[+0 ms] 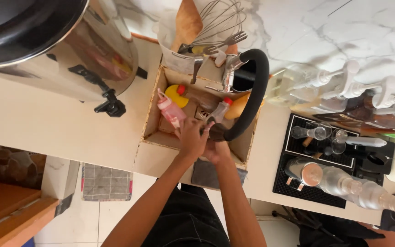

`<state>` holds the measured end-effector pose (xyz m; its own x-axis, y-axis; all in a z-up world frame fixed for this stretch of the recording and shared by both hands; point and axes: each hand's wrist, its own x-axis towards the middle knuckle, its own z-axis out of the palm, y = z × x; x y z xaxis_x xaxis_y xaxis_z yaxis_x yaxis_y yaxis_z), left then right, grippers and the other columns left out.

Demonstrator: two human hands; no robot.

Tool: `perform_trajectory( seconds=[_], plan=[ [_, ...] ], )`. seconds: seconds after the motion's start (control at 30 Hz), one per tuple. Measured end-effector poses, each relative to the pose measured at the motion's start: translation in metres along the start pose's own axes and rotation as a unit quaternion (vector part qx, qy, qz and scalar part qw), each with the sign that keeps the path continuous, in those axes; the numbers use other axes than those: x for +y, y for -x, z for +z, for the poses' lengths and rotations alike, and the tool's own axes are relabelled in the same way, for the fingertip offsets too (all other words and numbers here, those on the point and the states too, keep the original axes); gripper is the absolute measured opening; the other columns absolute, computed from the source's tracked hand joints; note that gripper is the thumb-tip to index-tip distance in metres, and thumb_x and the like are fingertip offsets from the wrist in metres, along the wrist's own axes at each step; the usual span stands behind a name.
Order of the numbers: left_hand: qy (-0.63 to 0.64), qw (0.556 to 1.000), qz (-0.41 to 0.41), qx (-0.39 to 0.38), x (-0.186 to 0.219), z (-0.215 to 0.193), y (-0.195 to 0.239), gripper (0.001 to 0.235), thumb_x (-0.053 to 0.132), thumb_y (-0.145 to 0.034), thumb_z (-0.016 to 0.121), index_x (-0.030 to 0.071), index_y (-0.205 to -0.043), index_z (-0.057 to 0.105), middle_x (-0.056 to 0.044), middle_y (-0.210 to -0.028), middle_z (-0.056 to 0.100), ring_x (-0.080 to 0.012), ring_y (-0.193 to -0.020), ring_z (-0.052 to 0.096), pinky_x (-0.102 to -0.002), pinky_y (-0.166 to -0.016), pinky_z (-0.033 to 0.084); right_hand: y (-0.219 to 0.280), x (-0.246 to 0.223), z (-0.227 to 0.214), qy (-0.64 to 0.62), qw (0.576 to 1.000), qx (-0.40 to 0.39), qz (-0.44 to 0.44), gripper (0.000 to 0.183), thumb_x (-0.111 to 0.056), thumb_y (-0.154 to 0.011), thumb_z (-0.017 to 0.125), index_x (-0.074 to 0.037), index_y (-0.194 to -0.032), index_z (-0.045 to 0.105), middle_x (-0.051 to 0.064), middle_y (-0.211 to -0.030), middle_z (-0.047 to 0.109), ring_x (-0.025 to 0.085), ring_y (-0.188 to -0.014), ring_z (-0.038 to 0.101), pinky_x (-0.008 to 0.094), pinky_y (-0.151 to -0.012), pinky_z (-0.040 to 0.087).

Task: The person refills a small pink squeeze bottle with red sauce from a larger pink bottle on a counter. They then move to a sink area, rinse the bottles under running water, and wipe the sink and counter with a cloth.

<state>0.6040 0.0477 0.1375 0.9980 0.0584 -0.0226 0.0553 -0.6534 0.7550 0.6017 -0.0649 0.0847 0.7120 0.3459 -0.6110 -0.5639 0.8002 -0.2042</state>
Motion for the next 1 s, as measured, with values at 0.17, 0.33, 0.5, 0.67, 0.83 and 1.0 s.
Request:
perform_trajectory(
  seconds=[0.17,0.33,0.5,0.67,0.83,1.0],
  plan=[
    [0.057,0.994,-0.009,0.095,-0.024,-0.002,0.03,0.032,0.037,-0.1,0.06,0.008,-0.113,0.067,-0.014,-0.121,0.06,-0.0369,-0.119,0.049,-0.055,-0.101,0.033,-0.007,-0.009,-0.017,0.062,0.996,0.019,-0.059,0.046,-0.055,-0.098,0.052,-0.013,-0.114,0.064,0.008,-0.107,0.073,0.026,-0.096,0.071,0.049,-0.085,0.058],
    [0.102,0.989,0.001,0.11,-0.043,0.013,0.051,0.032,0.032,-0.105,0.053,0.004,-0.117,0.064,-0.017,-0.12,0.061,-0.0379,-0.117,0.05,-0.052,-0.102,0.037,-0.006,-0.008,-0.017,0.207,0.973,0.025,-0.097,0.051,-0.054,-0.106,0.05,-0.003,-0.111,0.059,0.016,-0.103,0.071,0.03,-0.089,0.073,0.047,-0.075,0.057],
    [0.155,0.978,0.031,0.133,-0.021,0.013,0.055,0.031,0.023,-0.111,0.04,0.002,-0.117,0.063,-0.018,-0.114,0.065,-0.0384,-0.109,0.055,-0.049,-0.098,0.041,-0.009,-0.008,-0.024,0.198,0.964,-0.055,-0.17,0.03,-0.029,-0.109,0.06,-0.006,-0.128,0.062,0.014,-0.113,0.067,0.014,-0.074,0.06,0.023,-0.056,0.041],
    [0.228,0.963,0.01,0.14,0.01,-0.006,0.052,0.034,0.022,-0.111,0.037,0.001,-0.116,0.062,-0.019,-0.111,0.066,-0.0377,-0.106,0.057,-0.048,-0.097,0.042,0.009,-0.012,0.002,-0.163,0.959,-0.218,0.081,0.04,-0.041,-0.104,0.06,-0.002,-0.113,0.059,0.017,-0.105,0.063,0.022,-0.069,0.062,0.03,-0.061,0.055],
    [0.239,0.959,-0.015,0.154,0.004,0.001,0.05,0.032,0.021,-0.111,0.037,-0.001,-0.113,0.061,-0.02,-0.108,0.065,-0.0382,-0.104,0.057,-0.048,-0.095,0.042,0.026,-0.008,0.055,-0.256,0.966,-0.025,0.012,0.022,-0.027,-0.1,0.055,-0.007,-0.11,0.055,0.01,-0.105,0.056,0.024,-0.09,0.06,0.034,-0.074,0.061],
    [0.244,0.956,-0.032,0.159,0.003,0.006,0.05,0.03,0.021,-0.111,0.038,0.0,-0.109,0.06,-0.021,-0.104,0.062,-0.0388,-0.1,0.058,-0.048,-0.09,0.044,0.056,-0.015,0.125,-0.46,0.879,0.106,0.062,0.059,-0.026,-0.101,0.063,0.014,-0.139,0.044,0.032,-0.128,0.051,0.035,-0.099,0.057,0.025,-0.063,0.059]
  ],
)
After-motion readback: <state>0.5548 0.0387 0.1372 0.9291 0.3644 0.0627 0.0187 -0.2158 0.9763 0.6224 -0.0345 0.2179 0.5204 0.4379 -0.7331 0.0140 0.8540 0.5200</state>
